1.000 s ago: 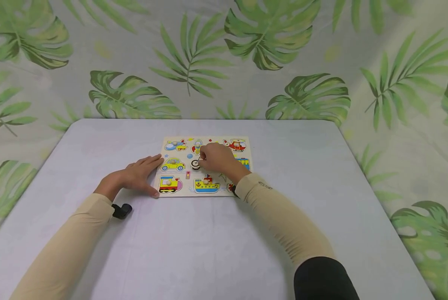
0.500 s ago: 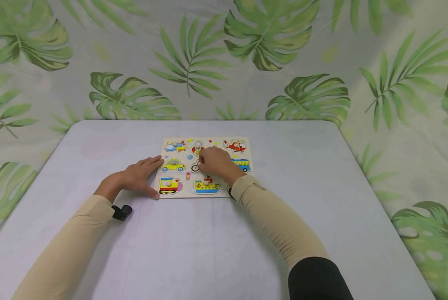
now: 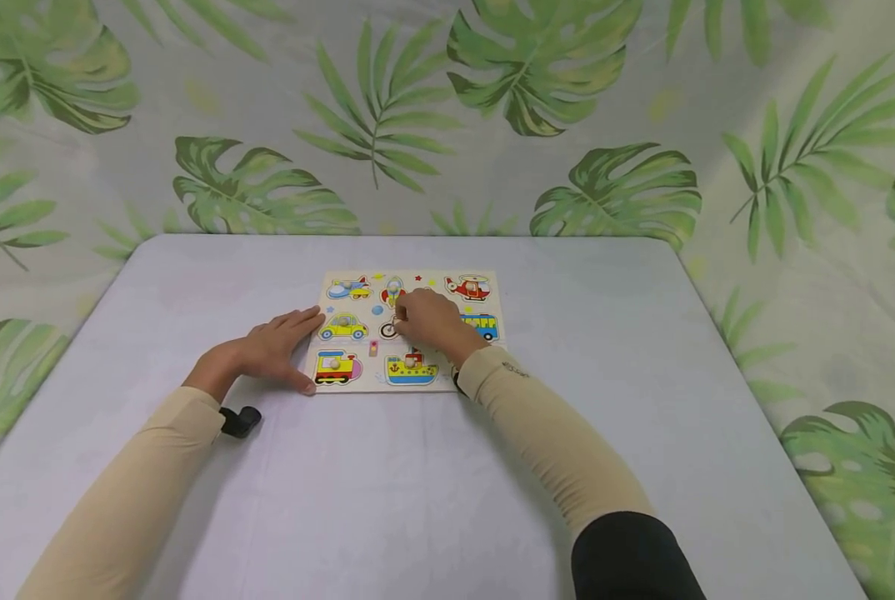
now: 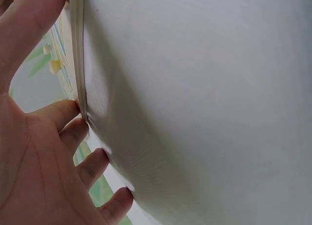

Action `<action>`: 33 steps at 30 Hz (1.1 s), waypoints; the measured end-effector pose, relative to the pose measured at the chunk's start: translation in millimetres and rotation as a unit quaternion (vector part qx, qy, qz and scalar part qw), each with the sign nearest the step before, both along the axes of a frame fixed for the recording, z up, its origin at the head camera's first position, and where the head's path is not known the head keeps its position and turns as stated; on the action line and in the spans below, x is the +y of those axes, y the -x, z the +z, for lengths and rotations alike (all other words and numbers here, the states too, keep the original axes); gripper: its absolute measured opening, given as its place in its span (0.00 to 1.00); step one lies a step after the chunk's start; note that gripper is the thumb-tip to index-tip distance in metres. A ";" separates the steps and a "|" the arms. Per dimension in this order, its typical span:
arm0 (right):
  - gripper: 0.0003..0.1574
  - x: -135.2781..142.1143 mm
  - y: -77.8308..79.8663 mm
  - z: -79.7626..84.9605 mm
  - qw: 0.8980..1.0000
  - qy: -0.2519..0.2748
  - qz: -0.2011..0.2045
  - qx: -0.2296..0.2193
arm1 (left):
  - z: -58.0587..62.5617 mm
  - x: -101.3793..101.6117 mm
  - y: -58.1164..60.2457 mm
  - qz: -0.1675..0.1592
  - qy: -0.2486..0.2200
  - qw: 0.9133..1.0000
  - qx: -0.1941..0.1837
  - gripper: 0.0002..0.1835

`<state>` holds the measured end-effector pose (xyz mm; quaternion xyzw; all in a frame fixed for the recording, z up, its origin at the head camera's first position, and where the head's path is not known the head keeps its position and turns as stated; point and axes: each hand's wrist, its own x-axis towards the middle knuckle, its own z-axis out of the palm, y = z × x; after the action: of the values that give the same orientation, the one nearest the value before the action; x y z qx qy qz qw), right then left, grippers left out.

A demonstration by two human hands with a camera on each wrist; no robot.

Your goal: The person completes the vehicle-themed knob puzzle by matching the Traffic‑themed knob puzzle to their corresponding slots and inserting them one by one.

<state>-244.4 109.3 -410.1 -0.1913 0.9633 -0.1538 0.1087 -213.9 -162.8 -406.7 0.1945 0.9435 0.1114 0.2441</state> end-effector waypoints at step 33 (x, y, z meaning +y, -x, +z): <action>0.30 143.8 -94.5 27.4 0.998 -0.013 -0.021 0.060 | 21.8 -15.2 -26.3 0.071 -0.160 0.984 0.031 0.50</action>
<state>-149.9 253.1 -382.7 -0.1787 0.9738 -0.1314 0.0499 -187.5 -178.0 -384.9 0.1670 0.9318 0.2724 0.1723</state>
